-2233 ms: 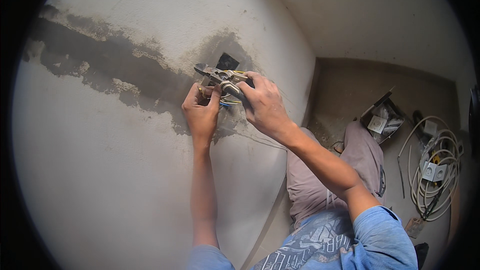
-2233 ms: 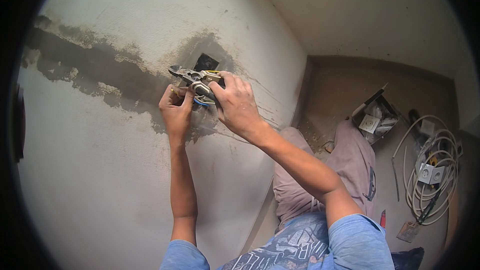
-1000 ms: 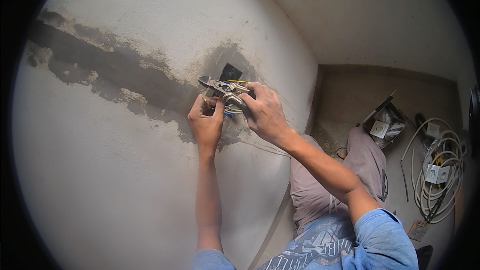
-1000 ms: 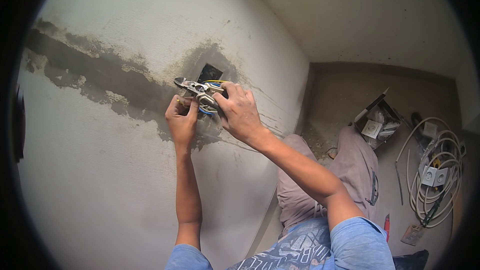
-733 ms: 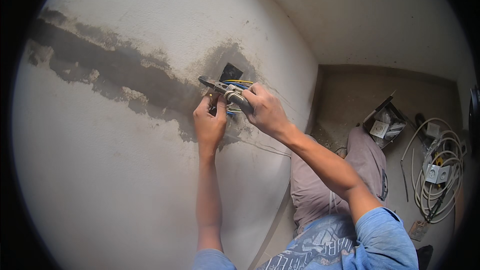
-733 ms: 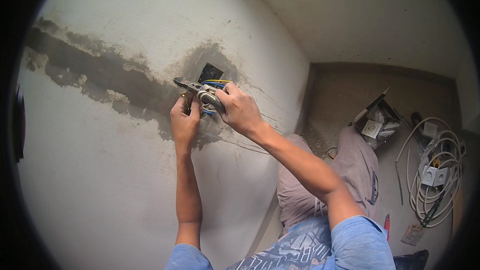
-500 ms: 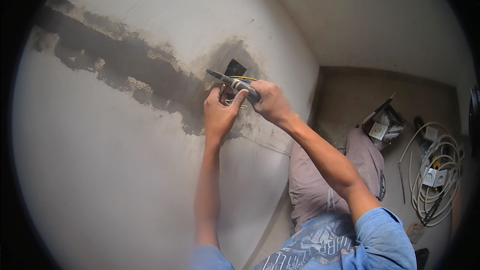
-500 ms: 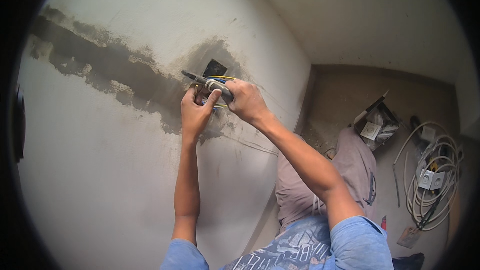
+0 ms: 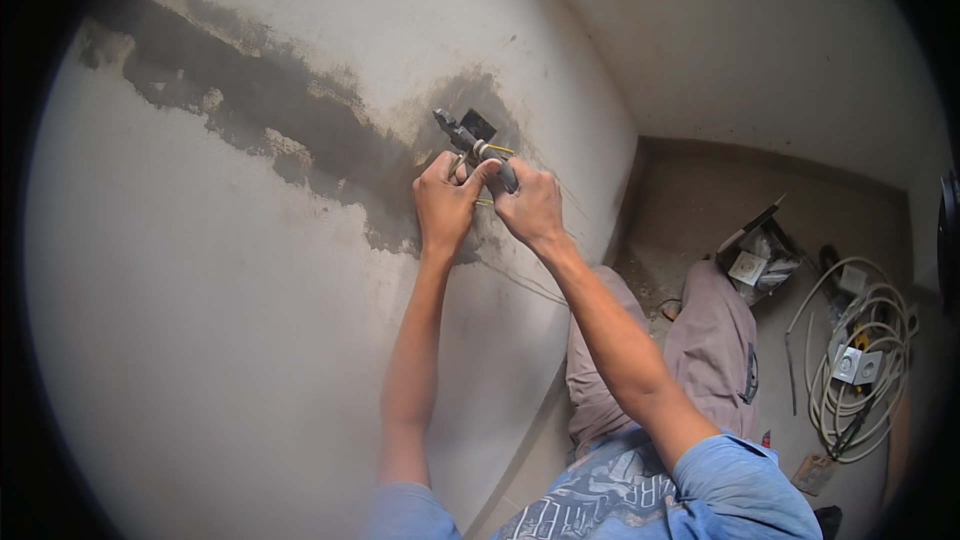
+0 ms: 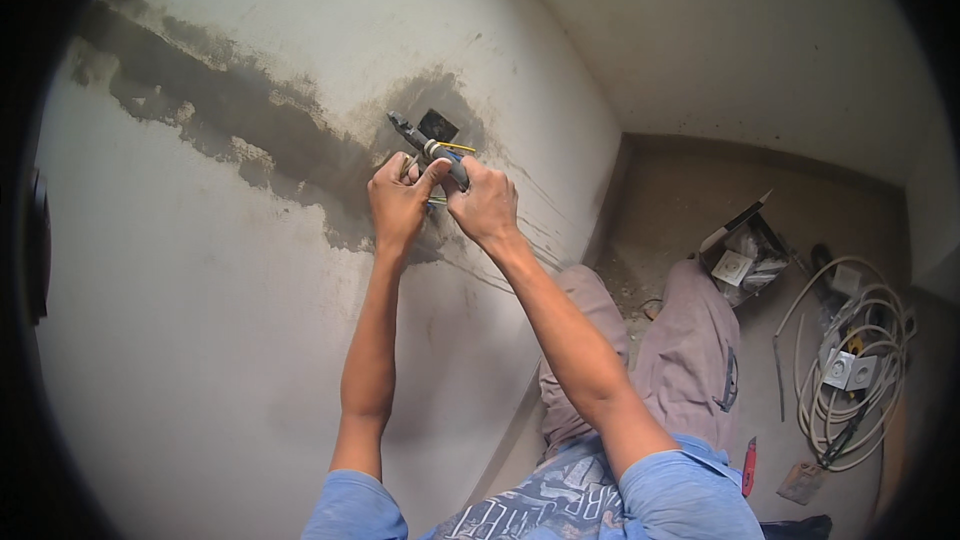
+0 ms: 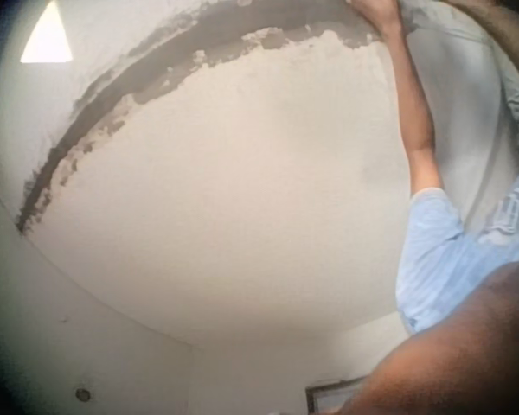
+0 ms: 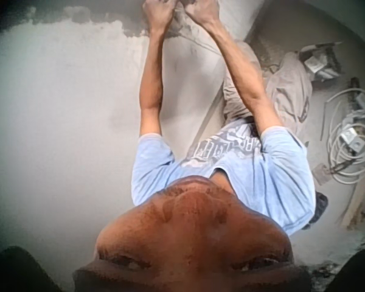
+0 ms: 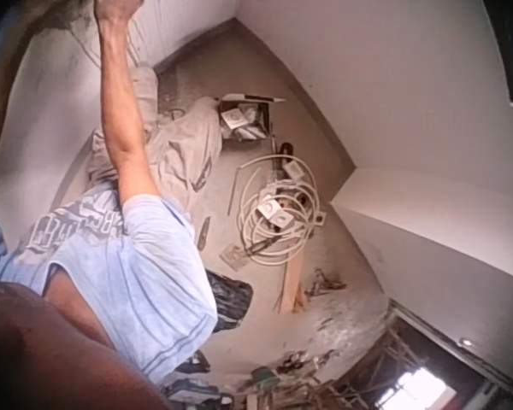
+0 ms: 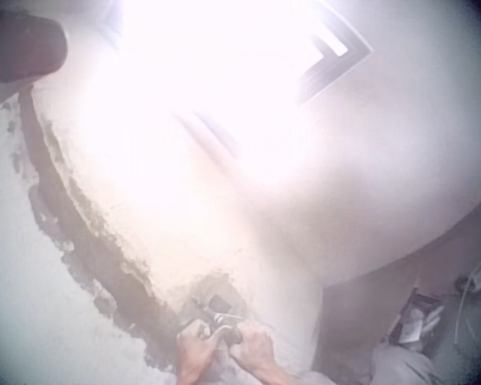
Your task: The person strips insulation from wires with a stripper, inserts the wires into the back of an electrical outlet component, and prepares to mount the outlet into a wall-mounted electrical box.
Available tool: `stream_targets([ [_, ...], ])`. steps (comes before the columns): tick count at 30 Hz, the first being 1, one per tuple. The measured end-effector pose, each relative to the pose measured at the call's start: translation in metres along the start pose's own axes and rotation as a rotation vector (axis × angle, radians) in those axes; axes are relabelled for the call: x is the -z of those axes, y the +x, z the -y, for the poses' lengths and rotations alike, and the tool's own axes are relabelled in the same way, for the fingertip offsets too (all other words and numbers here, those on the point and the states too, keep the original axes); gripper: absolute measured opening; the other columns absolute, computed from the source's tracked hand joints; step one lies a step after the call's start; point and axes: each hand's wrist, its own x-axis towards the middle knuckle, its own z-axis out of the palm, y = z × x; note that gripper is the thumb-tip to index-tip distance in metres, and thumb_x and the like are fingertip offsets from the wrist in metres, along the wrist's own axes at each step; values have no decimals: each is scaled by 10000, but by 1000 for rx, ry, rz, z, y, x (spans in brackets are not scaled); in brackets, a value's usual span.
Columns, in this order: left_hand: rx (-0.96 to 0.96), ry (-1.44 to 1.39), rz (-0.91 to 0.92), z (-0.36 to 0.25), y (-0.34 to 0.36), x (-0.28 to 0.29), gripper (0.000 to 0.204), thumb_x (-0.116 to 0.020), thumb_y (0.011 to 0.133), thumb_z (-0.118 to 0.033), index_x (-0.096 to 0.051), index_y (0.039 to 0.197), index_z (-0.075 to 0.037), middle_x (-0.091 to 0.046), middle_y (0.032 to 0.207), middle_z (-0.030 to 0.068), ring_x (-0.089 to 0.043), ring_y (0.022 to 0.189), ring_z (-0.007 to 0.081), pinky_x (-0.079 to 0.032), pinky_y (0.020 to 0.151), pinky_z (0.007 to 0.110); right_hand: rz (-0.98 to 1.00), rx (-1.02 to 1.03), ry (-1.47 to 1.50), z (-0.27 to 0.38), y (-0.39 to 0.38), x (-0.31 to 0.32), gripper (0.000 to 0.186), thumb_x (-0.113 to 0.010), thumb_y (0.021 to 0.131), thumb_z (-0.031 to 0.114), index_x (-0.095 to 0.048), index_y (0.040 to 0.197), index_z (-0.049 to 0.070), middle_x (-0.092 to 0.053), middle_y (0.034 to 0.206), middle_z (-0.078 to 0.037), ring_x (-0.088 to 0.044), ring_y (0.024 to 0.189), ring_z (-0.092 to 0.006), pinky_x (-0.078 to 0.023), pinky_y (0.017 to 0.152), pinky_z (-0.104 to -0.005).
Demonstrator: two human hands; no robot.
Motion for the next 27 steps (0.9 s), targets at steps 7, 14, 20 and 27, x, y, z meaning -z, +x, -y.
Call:
stream_targets([
  [7,-55,59,-37,10,0,1,636,-903,781,-411,-390,641,-62,-369,570,-30,-319,570,69,-301,475,299,-54,-31,45,8,-7,-7,220,-717,886,243,-682,851,28,-623,656,-219,-646,617,-416,-481,586,-462],
  [14,-124,-10,-198,19,-4,-16,550,-874,826,-291,-418,650,-39,-390,559,6,-341,558,83,-313,482,321,-281,-255,-115,-27,26,13,304,-690,956,358,-675,862,70,-646,649,-178,-663,633,-389,-498,630,-484],
  [20,-204,28,-239,17,-11,0,235,-775,880,-156,-589,843,-18,-549,746,65,-507,660,132,-422,558,321,-298,-290,-100,-53,41,114,353,-669,972,364,-638,832,42,-587,630,-107,-574,595,-261,-469,634,-421],
  [27,-258,18,-237,8,-31,19,180,-672,940,-55,-676,1118,-24,-636,1107,119,-658,978,226,-588,742,319,20,-380,66,-51,15,165,292,-651,991,299,-655,883,29,-599,687,-18,-590,653,-107,-471,585,-315],
])
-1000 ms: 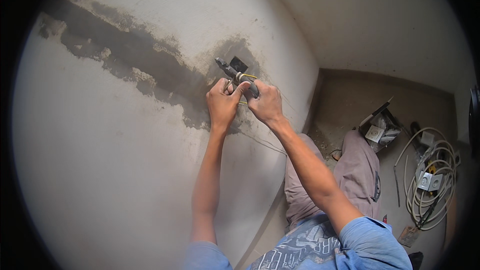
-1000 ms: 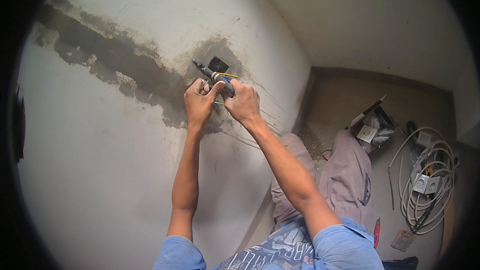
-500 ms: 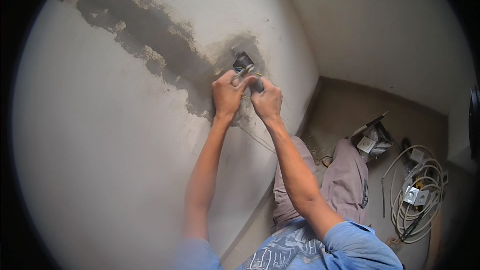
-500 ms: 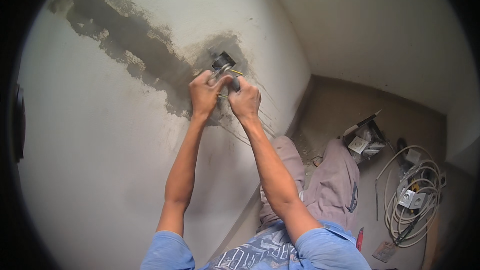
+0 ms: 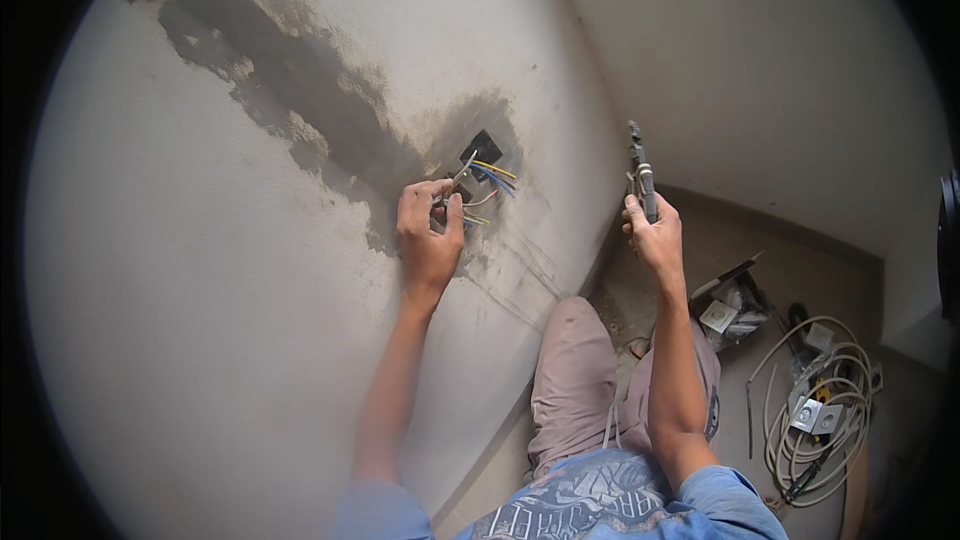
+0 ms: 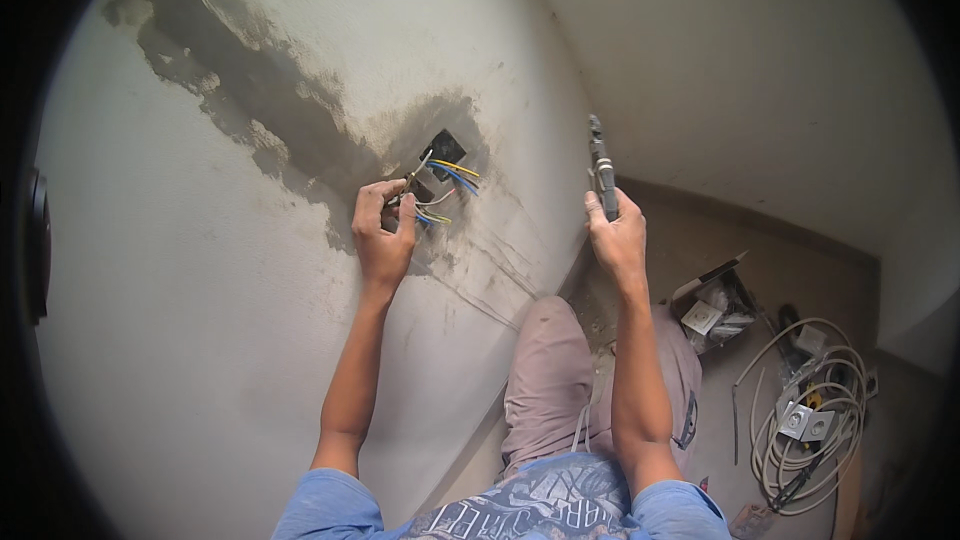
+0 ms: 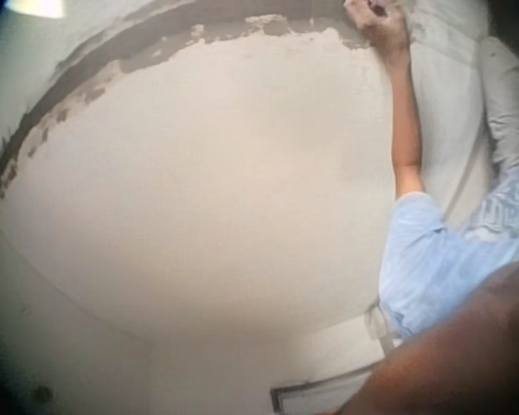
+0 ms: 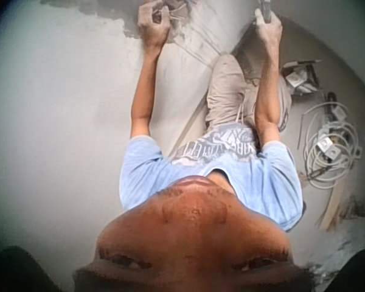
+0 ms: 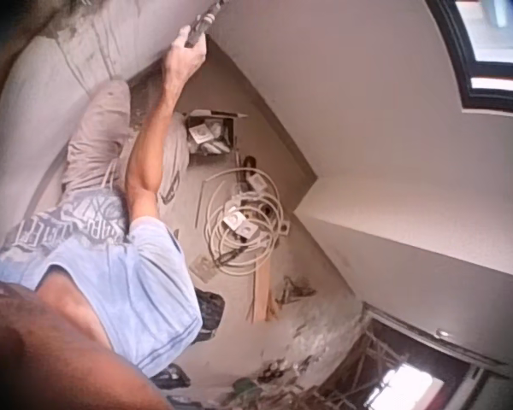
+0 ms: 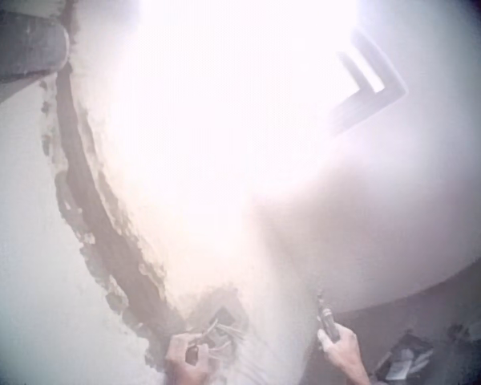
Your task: The person strips insulation from wires with a stripper, inserts the wires into the back of an electrical outlet component, and prepares to mount the outlet into a wall-mounted electrical box.
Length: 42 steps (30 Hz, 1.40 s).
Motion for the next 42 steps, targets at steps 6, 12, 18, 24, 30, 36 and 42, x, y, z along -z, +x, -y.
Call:
stream_targets([
  [6,21,-57,33,3,5,6,123,-659,975,-74,-674,1068,6,-670,1014,99,-677,905,174,-560,781,307,538,31,203,28,-35,-42,232,-680,980,261,-665,1008,31,-658,832,-7,-609,705,-76,-492,588,-257],
  [12,44,-41,99,5,1,18,121,-660,989,-92,-672,1059,5,-692,976,81,-661,885,140,-538,781,287,753,51,71,35,-32,-96,235,-649,967,275,-649,954,41,-597,782,2,-559,687,-86,-473,608,-269],
  [18,60,-173,184,11,-8,32,135,-656,1012,-118,-682,1057,6,-714,965,64,-650,875,103,-521,758,262,841,-120,427,22,-21,-95,340,-623,1020,371,-609,1041,32,-691,947,-103,-675,802,-155,-590,634,-337],
  [24,117,-194,166,9,-3,22,173,-683,998,-162,-689,1013,10,-714,908,55,-648,824,92,-513,733,256,1055,-348,960,18,-31,-80,255,-574,1049,273,-588,1058,18,-670,1100,-209,-718,952,-267,-651,804,-465],
  [30,185,-196,197,4,7,12,147,-691,967,-129,-691,933,13,-688,783,25,-617,744,70,-487,696,234,1008,-249,838,31,-32,-80,275,-601,1037,302,-617,1038,28,-680,1144,-219,-719,1038,-293,-612,912,-473],
  [36,205,-255,220,9,8,6,134,-713,945,-123,-707,938,11,-701,796,15,-609,735,59,-479,677,236,839,-107,506,38,-30,-89,427,-666,992,415,-640,1172,29,-704,1123,-140,-707,1073,-243,-576,896,-396],
  [42,191,-198,206,7,8,6,126,-713,933,-104,-722,932,21,-716,789,24,-608,715,58,-482,665,236,787,-85,414,49,-36,-94,512,-663,992,384,-602,1316,-8,-708,1167,-160,-692,1097,-248,-560,940,-407],
])
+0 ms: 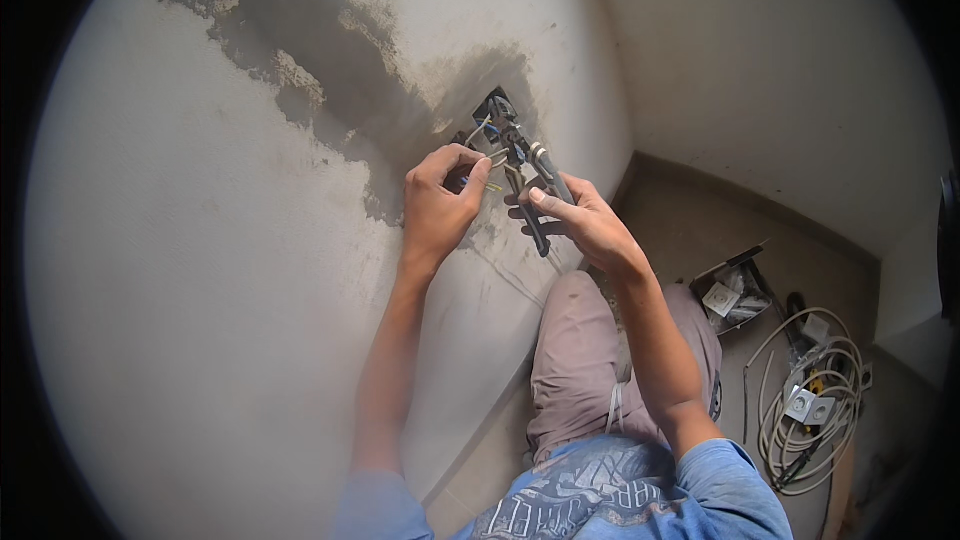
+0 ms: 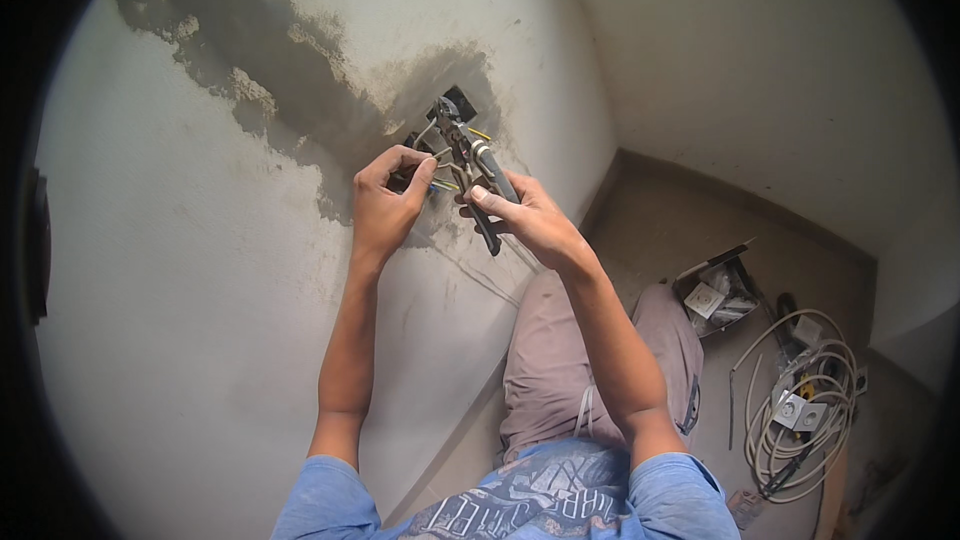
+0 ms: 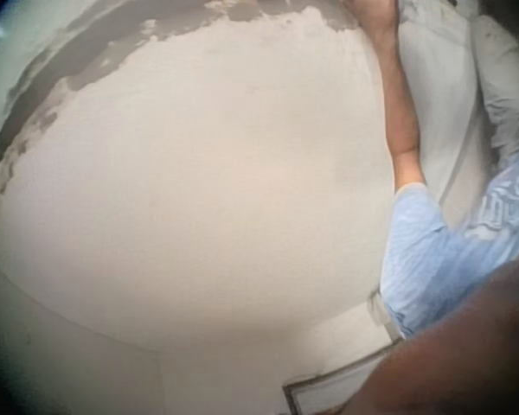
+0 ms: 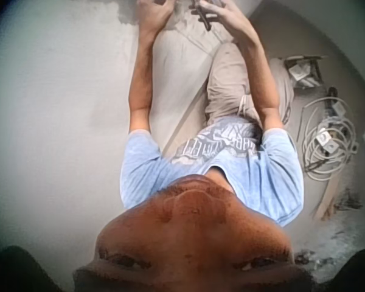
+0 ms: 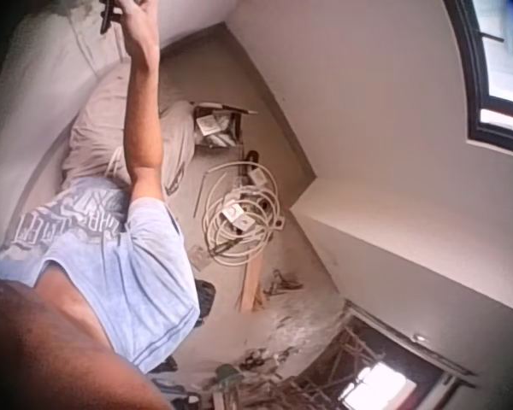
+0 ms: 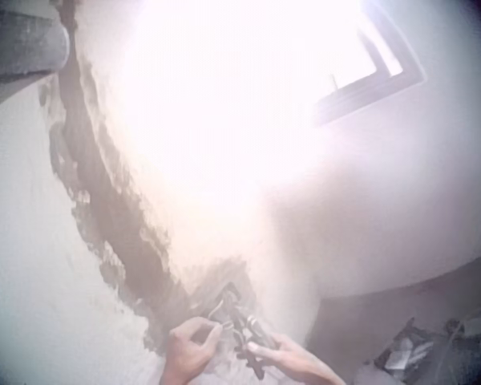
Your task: The person strips insulation from wires with a stripper, inserts the wires into the back of an electrical outlet component, and prepares to mount the outlet into a wall-mounted electrical box.
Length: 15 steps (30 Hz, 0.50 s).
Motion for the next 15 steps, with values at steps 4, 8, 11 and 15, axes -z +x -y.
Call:
stream_targets([
  [4,-21,-5,-3,0,1,-2,119,-706,930,-91,-719,922,27,-712,774,26,-607,698,58,-485,653,241,-5,9,-47,-2,2,-1,522,-666,991,370,-593,1332,-20,-710,1183,-166,-684,1105,-244,-553,963,-408],
  [8,-26,26,-3,1,3,-3,110,-704,925,-82,-717,915,27,-712,770,31,-607,688,62,-485,644,244,-42,130,-95,-5,4,-5,406,-665,1002,334,-654,1212,-14,-702,1053,-89,-651,957,-152,-528,828,-328],
  [11,-41,43,-2,2,3,-3,106,-704,922,-77,-716,915,27,-714,770,35,-609,684,65,-487,643,245,-82,138,-233,-5,5,-6,322,-667,994,285,-666,1152,4,-680,972,-61,-622,903,-129,-506,783,-314],
  [15,-23,48,2,1,4,-1,108,-710,921,-81,-715,928,27,-722,783,45,-619,691,68,-494,649,250,-230,158,-535,5,-2,-21,252,-679,952,192,-660,1112,-1,-665,943,-116,-642,887,-199,-503,774,-330],
])
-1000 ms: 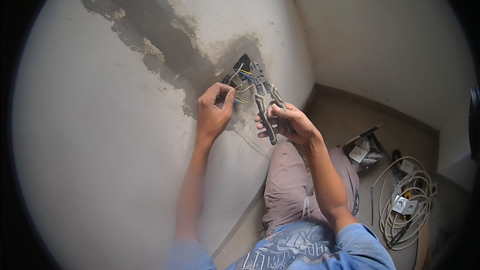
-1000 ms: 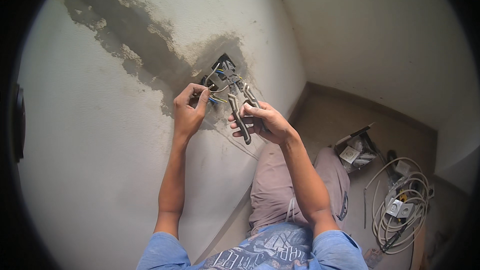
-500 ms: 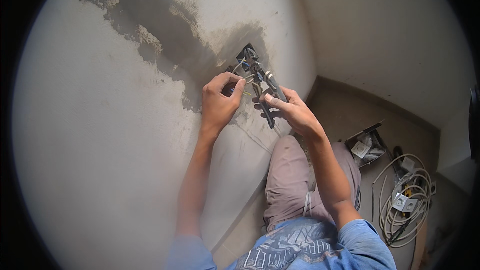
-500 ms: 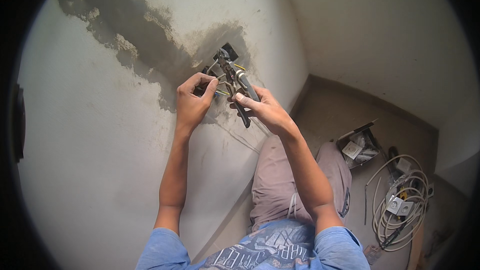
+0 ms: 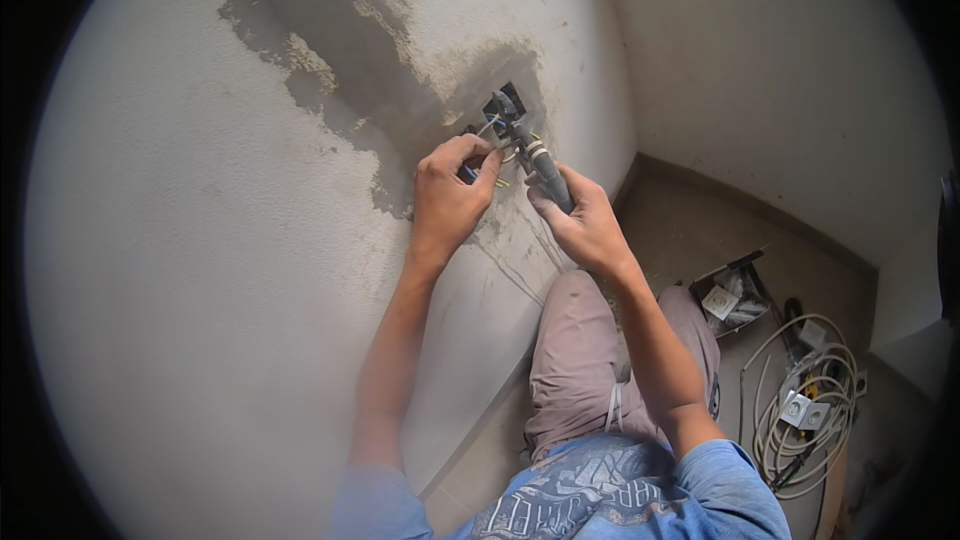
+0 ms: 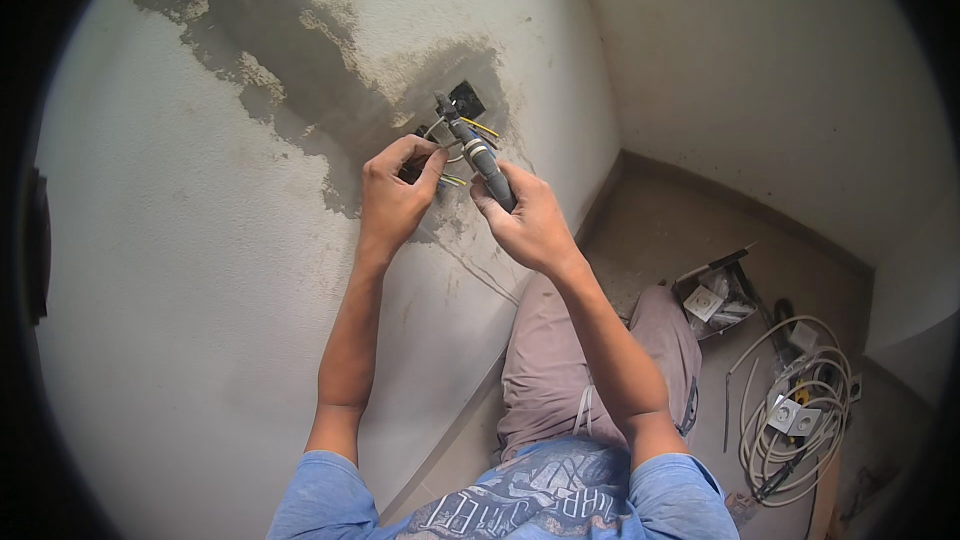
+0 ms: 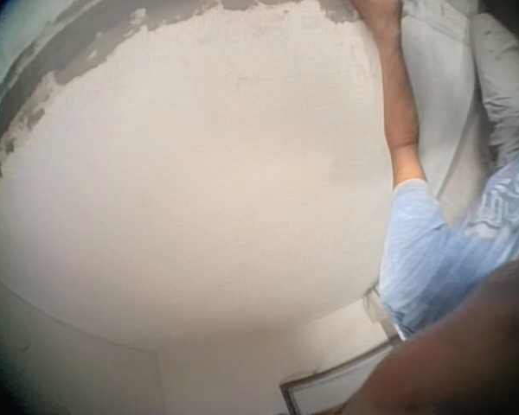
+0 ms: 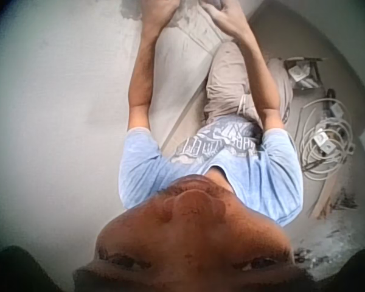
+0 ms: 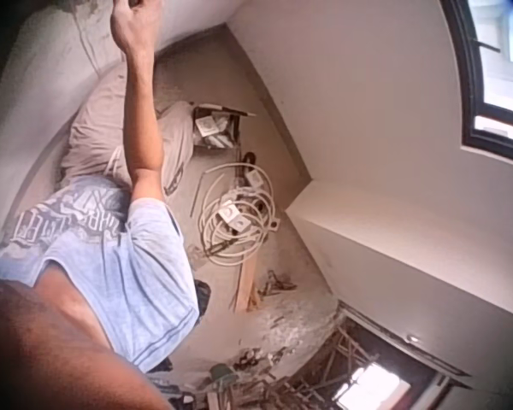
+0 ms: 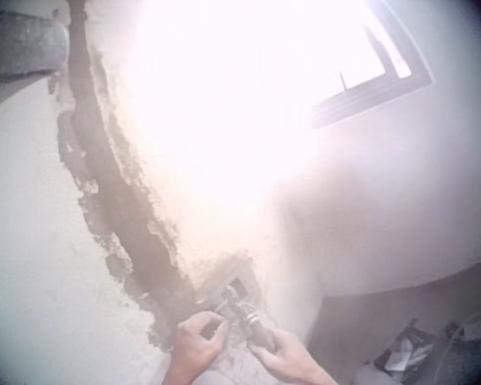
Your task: The person strips insulation from wires with a stripper, inserts the wires into the back of an electrical outlet component, and prepares to mount the outlet into a wall-mounted electrical box.
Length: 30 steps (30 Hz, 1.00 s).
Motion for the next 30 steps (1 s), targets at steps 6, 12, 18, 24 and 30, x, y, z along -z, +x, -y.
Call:
stream_targets([
  [6,-51,-48,-32,-1,1,-5,102,-707,930,-64,-715,970,30,-737,847,71,-651,755,108,-517,707,275,-287,371,-314,-12,3,-16,318,-698,867,86,-648,1176,29,-607,1268,-242,-633,1075,-425,-519,905,-463],
  [12,-64,-71,-34,5,-2,-5,116,-665,907,-17,-708,1011,13,-691,878,115,-657,736,217,-490,668,343,-356,421,-493,-13,1,-24,421,-707,806,35,-653,1221,86,-580,1333,-216,-584,1198,-406,-472,993,-493],
  [18,-75,-88,-30,1,-3,-7,113,-662,938,-34,-700,1032,16,-668,870,94,-617,730,171,-475,670,320,-384,447,-513,-16,1,-25,429,-728,784,32,-661,1205,83,-582,1314,-199,-574,1209,-378,-454,988,-489],
  [24,-56,-99,-17,2,-3,-6,118,-659,964,-56,-697,1046,18,-671,884,91,-610,739,158,-474,679,309,-395,471,-507,-15,3,-25,409,-723,800,53,-658,1203,80,-585,1293,-198,-576,1197,-376,-448,976,-491],
  [30,-65,-101,-5,2,-2,-6,120,-660,960,-39,-701,1053,26,-658,872,69,-594,745,132,-466,679,287,-410,476,-507,-16,4,-28,419,-719,800,60,-654,1213,82,-577,1304,-202,-574,1192,-372,-444,966,-490],
])
